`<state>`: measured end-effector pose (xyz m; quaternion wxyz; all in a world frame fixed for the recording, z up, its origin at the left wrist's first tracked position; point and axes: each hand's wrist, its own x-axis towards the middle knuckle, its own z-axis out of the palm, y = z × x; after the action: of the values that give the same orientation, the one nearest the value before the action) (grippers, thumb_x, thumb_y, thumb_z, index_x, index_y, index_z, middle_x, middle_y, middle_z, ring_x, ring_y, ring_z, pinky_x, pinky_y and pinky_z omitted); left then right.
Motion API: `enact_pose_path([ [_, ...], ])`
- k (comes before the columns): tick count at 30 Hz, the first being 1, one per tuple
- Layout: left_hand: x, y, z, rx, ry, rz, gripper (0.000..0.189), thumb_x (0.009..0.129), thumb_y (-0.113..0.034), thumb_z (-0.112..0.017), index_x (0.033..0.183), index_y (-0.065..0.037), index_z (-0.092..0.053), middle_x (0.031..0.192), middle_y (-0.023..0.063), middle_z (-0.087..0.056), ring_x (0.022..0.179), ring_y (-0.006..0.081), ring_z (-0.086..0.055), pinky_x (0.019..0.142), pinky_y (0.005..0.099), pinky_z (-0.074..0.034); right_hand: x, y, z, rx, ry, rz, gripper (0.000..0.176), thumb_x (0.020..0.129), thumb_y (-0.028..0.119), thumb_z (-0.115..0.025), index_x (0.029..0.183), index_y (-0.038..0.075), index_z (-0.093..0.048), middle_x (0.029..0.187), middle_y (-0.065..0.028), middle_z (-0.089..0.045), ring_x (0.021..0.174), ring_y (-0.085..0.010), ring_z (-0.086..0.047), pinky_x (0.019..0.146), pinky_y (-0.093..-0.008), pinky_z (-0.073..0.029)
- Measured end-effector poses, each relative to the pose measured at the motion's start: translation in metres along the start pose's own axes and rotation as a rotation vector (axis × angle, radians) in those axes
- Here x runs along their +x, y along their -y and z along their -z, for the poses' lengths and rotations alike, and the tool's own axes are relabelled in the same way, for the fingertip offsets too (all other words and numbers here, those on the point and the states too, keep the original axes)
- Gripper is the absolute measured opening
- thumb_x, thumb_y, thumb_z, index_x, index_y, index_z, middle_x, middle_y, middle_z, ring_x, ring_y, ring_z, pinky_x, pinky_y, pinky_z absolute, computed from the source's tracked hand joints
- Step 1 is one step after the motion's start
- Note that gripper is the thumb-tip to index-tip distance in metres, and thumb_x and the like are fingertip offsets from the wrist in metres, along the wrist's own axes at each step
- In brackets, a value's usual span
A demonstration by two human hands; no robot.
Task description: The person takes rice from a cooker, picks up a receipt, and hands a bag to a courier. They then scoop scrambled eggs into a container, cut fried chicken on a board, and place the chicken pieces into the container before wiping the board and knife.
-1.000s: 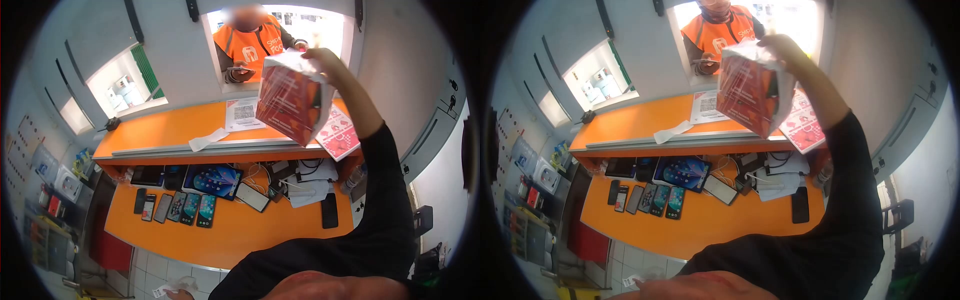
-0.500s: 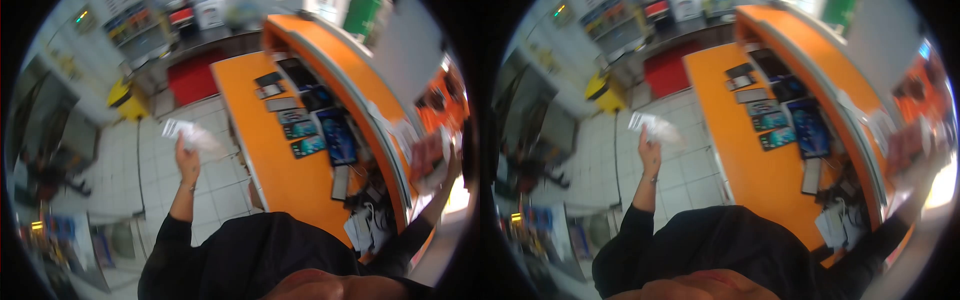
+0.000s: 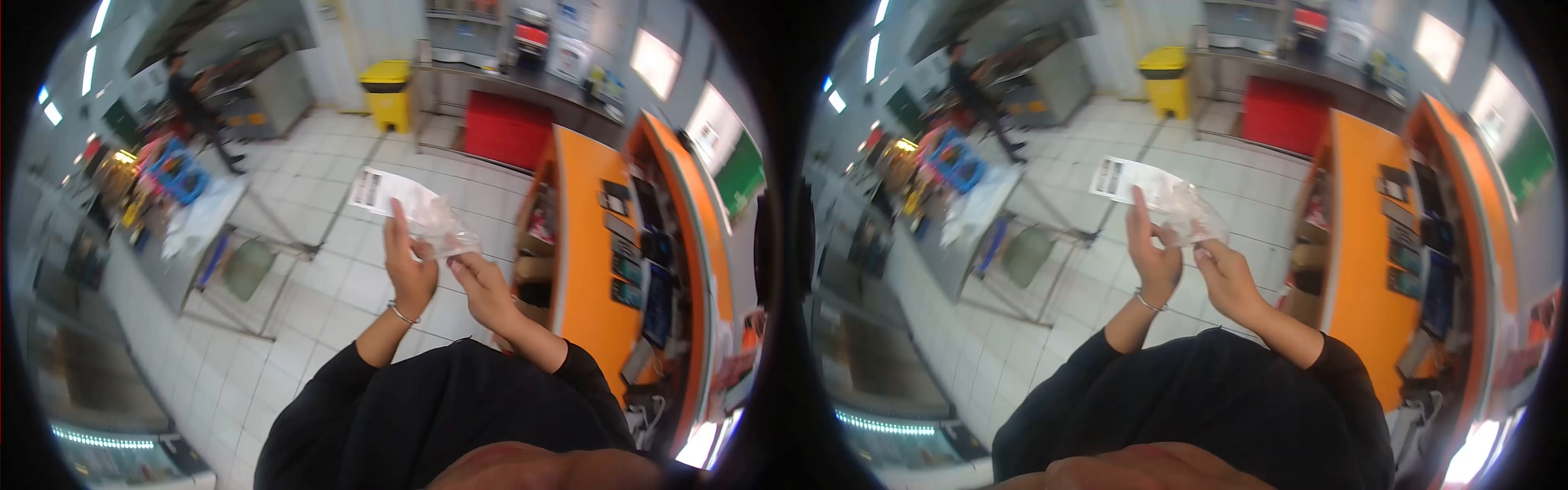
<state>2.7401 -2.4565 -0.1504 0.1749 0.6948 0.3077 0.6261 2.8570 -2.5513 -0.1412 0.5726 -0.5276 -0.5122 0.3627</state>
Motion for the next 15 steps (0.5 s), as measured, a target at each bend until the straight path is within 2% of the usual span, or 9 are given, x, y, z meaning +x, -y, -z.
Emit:
enact_pose_path([
  [2, -0.009, 0.016, 0.079, 0.095, -0.046, -0.103, 0.081, 0.074, 0.009, -0.057, 0.151, 0.003, -0.031, 0.108, 0.0145, -0.054, 0.064, 0.0177, -0.048, 0.058, 0.0268, -0.040, 0.015, -0.011, -0.088, 0.446, -0.039, -0.076, 0.028, 0.100, 0.009, -0.051, 0.123, -0.002, -0.060, 0.120, -0.0130, -0.064, 0.106, -0.0250, -0.064, 0.094, -0.0325, -0.049],
  [5, -0.038, 0.031, 0.198, 0.205, -0.048, 0.034, 0.080, 0.075, 0.009, -0.058, 0.150, 0.006, -0.030, 0.111, 0.0173, -0.055, 0.065, 0.0188, -0.052, 0.057, 0.0290, -0.043, 0.016, 0.002, -0.207, 0.683, 0.017, -0.008, 0.043, 0.104, 0.028, -0.047, 0.132, -0.004, -0.053, 0.128, -0.0140, -0.059, 0.117, -0.0279, -0.058, 0.104, -0.0359, -0.043],
  [8, -0.054, 0.049, 0.281, 0.452, -0.091, -0.022, 0.081, 0.072, 0.008, -0.063, 0.148, 0.007, -0.033, 0.114, 0.0188, -0.056, 0.062, 0.0204, -0.055, 0.055, 0.0322, -0.046, 0.024, -0.016, -0.290, 1.296, 0.801, -0.376, 0.063, 0.105, 0.049, -0.035, 0.142, -0.002, -0.042, 0.131, -0.0144, -0.055, 0.125, -0.0284, -0.052, 0.111, -0.0391, -0.037],
  [11, -0.067, 0.067, 0.364, 0.656, -0.126, -0.045, 0.081, 0.070, 0.007, -0.064, 0.146, 0.007, -0.037, 0.111, 0.0189, -0.058, 0.061, 0.0222, -0.057, 0.056, 0.0329, -0.048, 0.005, 0.011, -0.378, 1.139, 0.667, -0.671, 0.073, 0.102, 0.059, -0.024, 0.141, 0.000, -0.040, 0.129, -0.0142, -0.056, 0.127, -0.0294, -0.050, 0.113, -0.0423, -0.033],
  [12, -0.070, 0.070, 0.385, 0.709, -0.141, -0.044, 0.081, 0.070, 0.007, -0.064, 0.146, 0.007, -0.037, 0.110, 0.0189, -0.058, 0.062, 0.0222, -0.057, 0.056, 0.0329, -0.048, 0.005, 0.012, -0.399, 1.231, 0.686, -0.637, 0.057, 0.104, 0.046, -0.038, 0.137, 0.000, -0.042, 0.127, -0.0137, -0.056, 0.122, -0.0267, -0.054, 0.107, -0.0402, -0.040],
  [15, -0.078, 0.096, 0.432, 0.786, -0.171, 0.027, 0.079, 0.071, 0.006, -0.065, 0.146, 0.007, -0.038, 0.108, 0.0185, -0.058, 0.064, 0.0235, -0.058, 0.056, 0.0338, -0.048, 0.015, -0.022, -0.471, 0.755, 0.568, -0.146, 0.041, 0.102, 0.028, -0.051, 0.132, 0.000, -0.045, 0.125, -0.0130, -0.057, 0.115, -0.0226, -0.058, 0.099, -0.0348, -0.047],
])
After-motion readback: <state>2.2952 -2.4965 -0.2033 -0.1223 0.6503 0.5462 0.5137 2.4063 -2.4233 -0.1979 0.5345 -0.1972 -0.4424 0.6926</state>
